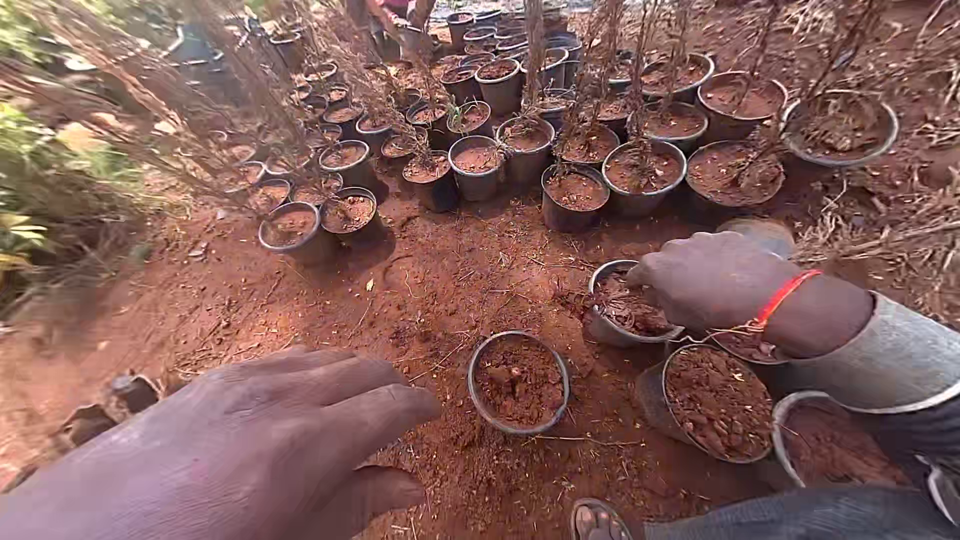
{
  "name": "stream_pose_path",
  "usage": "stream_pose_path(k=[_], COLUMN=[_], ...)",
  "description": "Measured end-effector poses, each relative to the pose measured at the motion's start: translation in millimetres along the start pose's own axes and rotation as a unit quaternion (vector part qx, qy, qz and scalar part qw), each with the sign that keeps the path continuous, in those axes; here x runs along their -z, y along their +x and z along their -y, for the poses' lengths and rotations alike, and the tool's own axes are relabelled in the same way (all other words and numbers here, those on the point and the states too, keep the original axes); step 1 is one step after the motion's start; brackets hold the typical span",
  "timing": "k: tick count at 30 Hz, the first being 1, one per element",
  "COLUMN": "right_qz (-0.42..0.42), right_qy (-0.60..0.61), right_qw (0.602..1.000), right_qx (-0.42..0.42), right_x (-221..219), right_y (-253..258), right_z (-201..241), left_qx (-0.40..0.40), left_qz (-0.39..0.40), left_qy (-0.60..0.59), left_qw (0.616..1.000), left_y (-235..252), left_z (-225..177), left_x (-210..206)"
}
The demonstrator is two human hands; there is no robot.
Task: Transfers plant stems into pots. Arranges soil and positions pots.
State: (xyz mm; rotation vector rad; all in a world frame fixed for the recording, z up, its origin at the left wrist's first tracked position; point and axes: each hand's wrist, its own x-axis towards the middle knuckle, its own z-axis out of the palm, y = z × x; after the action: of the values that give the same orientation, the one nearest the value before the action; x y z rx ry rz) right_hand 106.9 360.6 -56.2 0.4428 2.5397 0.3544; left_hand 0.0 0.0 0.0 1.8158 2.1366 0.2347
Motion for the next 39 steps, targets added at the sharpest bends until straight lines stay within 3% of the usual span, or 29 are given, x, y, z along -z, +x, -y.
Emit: stream_pose_path(k=[3,5,8,12,15,17,20,22,27,30,36,39], right_qz=[-0.092,-0.166,-0.260,-0.401,-0.466,-0.458,-0.305,-0.278,-0.381,-0.360,-0.411,-0.345], right_qy=[-0.008,-0.007,0.008,0.027,0.068,0.072,-0.003,-0.016,0.016,0.025,0.063,0.043], right_qw=[0.995,0.985,0.959,0.882,0.837,0.838,0.914,0.927,0.871,0.878,0.860,0.895], right_qx=[0.028,0.045,0.110,0.248,0.277,0.288,0.270,0.251,0.310,0.314,0.296,0.280], right_x=[-15,-28,-29,-19,-38,-86,-179,-210,-194,-200,-187,-197], right_y=[1,9,14,26,35,49,75,85,85,89,84,89], right_z=[-8,-11,-12,-24,-15,-9,-22,-34,-26,-26,-31,-36], left_qx=[0.113,0.161,0.183,0.187,0.158,0.147,0.132,0.121,0.102,0.100,0.106,0.105], left_qz=[0.217,0.287,0.313,0.348,0.353,0.351,0.333,0.331,0.339,0.345,0.358,0.355], left_qy=[-0.005,-0.034,-0.032,-0.040,-0.063,-0.068,-0.069,-0.071,-0.075,-0.076,-0.075,-0.077], left_qw=[0.970,0.944,0.932,0.918,0.920,0.922,0.931,0.933,0.932,0.930,0.925,0.926], left_y=[11,17,21,16,12,12,12,12,16,24,26,26], left_z=[21,32,45,57,63,65,66,65,63,59,56,57], left_x=[-66,-101,-132,-151,-156,-155,-150,-148,-145,-143,-142,-143])
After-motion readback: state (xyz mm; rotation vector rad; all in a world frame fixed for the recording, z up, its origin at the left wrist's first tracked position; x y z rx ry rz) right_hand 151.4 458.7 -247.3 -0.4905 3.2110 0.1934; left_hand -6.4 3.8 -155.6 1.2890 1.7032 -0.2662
